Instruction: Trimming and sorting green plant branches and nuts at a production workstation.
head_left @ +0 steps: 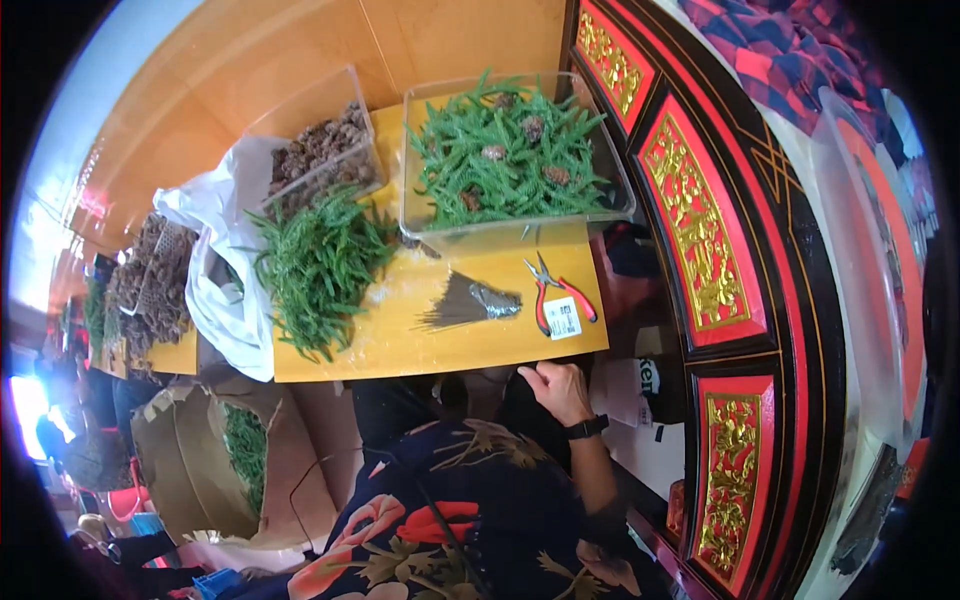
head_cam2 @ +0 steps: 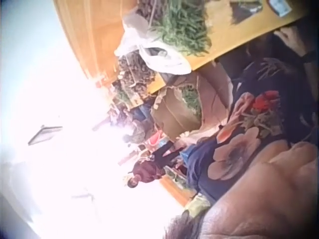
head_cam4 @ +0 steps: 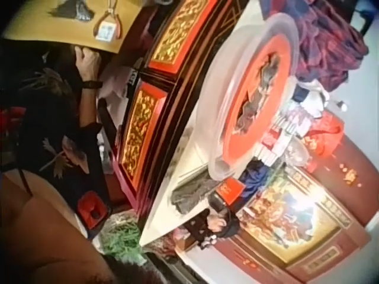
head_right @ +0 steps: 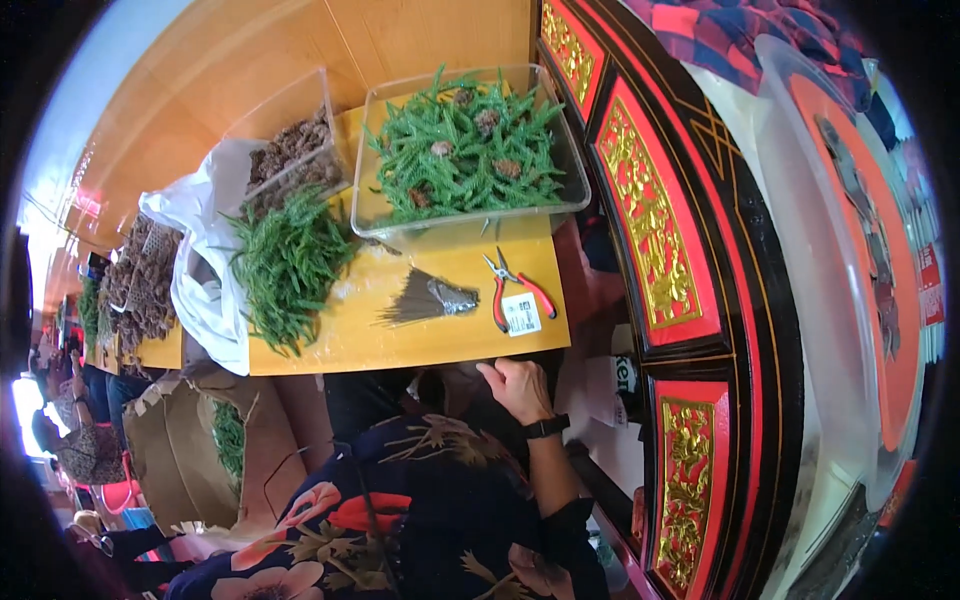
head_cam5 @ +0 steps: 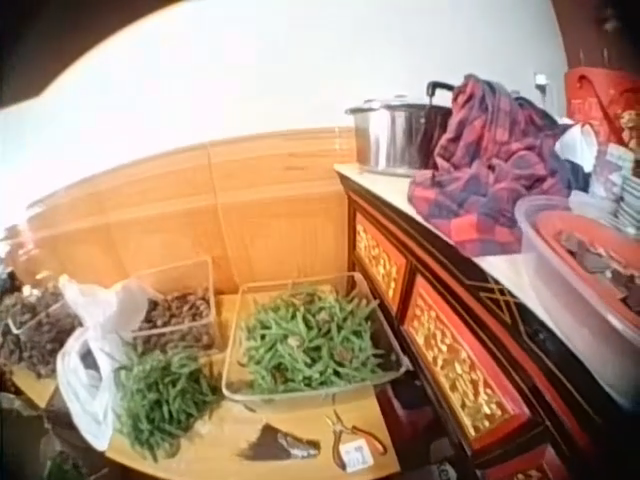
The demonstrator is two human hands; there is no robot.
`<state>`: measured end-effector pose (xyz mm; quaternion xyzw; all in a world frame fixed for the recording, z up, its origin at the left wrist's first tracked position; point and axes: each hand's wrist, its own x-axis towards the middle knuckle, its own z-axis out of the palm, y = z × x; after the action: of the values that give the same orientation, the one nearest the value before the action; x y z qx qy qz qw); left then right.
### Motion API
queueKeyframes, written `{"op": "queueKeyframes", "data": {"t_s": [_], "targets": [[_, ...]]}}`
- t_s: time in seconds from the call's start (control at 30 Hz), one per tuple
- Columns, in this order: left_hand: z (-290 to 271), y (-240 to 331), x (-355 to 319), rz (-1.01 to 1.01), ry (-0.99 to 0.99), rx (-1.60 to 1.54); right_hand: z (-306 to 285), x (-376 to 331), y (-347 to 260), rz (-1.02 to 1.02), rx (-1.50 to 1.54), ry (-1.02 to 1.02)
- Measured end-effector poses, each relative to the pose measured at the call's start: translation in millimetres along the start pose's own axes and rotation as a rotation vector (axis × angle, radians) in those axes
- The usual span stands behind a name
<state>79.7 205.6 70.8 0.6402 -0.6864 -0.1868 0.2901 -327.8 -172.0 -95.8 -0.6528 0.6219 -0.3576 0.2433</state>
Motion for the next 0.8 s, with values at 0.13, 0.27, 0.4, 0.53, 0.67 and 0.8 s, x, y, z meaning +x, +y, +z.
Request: {"op": "queueKeyframes", "data": {"t_s": [0.13,0.27,0.4,0.53,0.67,0.8], "targets": [[-14,15,-3,0.000,0.053,-0.110,7,-8,1,0.006,-0.021,-0.048],[-46,68,-1,-0.055,0.118,-0.234,10,-5,-5,0.004,-0.050,-0.086],[-13,166,195,-0.120,0.165,-0.313,16,-2,-9,-0.036,-0.037,-0.091],[-43,175,208,-0.532,-0.144,-0.960,13,0,-5,-0.012,-0.064,-0.097],[-64,166,201,-1.018,-0.253,-1.075,13,-2,-7,-0.023,-0.074,-0.110],[-69,172,189,-0.780,-0.550,-0.490,17,-1,-12,-0.068,-0.101,-0.120]]}}
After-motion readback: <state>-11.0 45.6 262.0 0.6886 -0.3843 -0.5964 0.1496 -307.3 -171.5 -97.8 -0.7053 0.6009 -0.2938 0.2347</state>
